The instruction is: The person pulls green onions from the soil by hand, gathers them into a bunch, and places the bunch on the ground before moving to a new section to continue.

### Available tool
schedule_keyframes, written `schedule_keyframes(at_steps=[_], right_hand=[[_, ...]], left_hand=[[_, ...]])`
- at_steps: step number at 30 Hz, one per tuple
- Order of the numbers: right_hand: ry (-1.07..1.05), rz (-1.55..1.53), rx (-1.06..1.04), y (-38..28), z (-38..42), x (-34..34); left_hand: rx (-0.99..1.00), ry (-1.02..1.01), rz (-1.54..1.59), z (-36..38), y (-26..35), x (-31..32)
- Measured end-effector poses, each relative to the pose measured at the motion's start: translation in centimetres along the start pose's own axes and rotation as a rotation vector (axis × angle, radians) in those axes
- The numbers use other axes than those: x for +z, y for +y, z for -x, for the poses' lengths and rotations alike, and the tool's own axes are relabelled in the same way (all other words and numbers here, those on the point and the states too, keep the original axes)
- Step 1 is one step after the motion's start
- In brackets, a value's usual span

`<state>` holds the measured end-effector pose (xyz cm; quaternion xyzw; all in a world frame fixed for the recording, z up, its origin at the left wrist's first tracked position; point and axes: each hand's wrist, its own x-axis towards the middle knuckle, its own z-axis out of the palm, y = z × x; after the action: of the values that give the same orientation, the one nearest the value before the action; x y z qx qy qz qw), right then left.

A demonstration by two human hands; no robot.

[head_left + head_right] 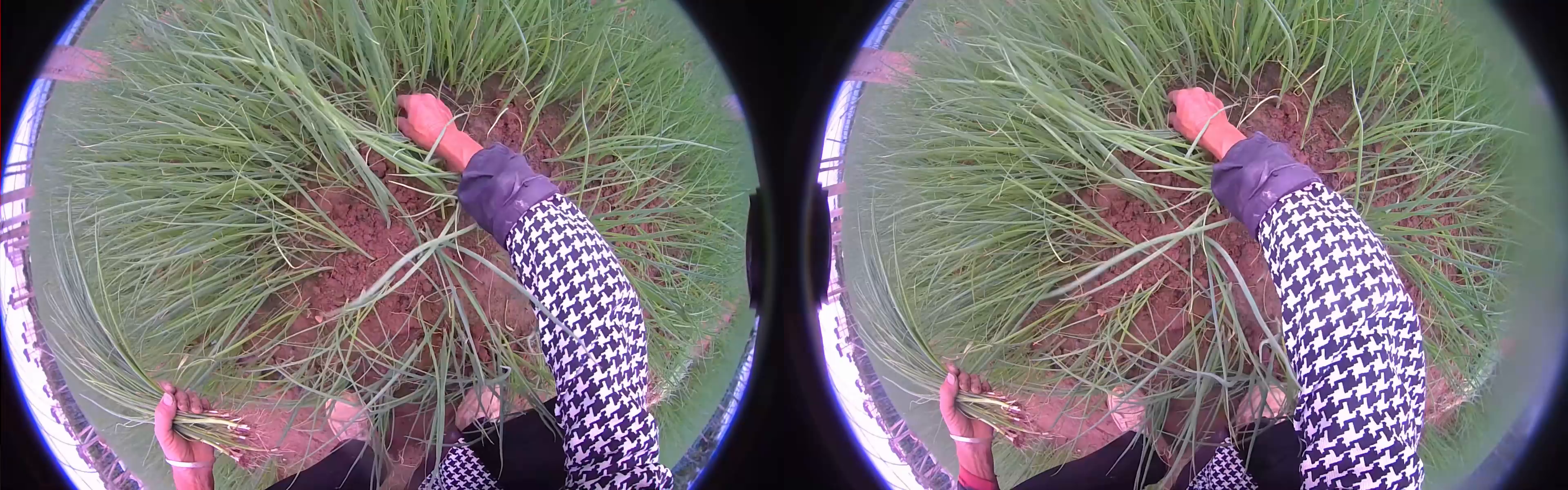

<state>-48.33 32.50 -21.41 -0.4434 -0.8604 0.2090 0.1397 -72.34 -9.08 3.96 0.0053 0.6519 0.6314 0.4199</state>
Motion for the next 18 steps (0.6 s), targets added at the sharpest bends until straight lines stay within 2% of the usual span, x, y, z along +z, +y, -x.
schedule_keyframes(at_steps=[3, 7, 12, 13, 15, 18], right_hand=[[0.158, 0.029, -0.112, 1.3, 0.2, 2.0], [0.219, -0.253, 0.071, 0.8, 2.2, 0.6], [0.175, -0.024, -0.242, 1.2, 2.4, 0.1], [0.088, -0.013, -0.295, 0.5, 2.6, -0.1], [0.078, 0.007, -0.464, 0.3, 2.9, 0.0], [0.011, 0.072, -0.447, 0.7, 3.1, 0.4]], left_hand=[[-0.007, 0.024, 0.014, -0.2, -0.5, -0.7], [0.006, 0.024, -0.011, -0.3, 0.1, -0.2], [-0.008, 0.009, -0.022, -0.4, 0.0, 1.2], [-0.005, 0.014, -0.037, -0.3, 0.0, 1.6], [-0.004, -0.020, -0.042, -0.4, 0.0, 1.6], [-0.007, -0.019, -0.038, -0.3, 0.0, 1.4]])
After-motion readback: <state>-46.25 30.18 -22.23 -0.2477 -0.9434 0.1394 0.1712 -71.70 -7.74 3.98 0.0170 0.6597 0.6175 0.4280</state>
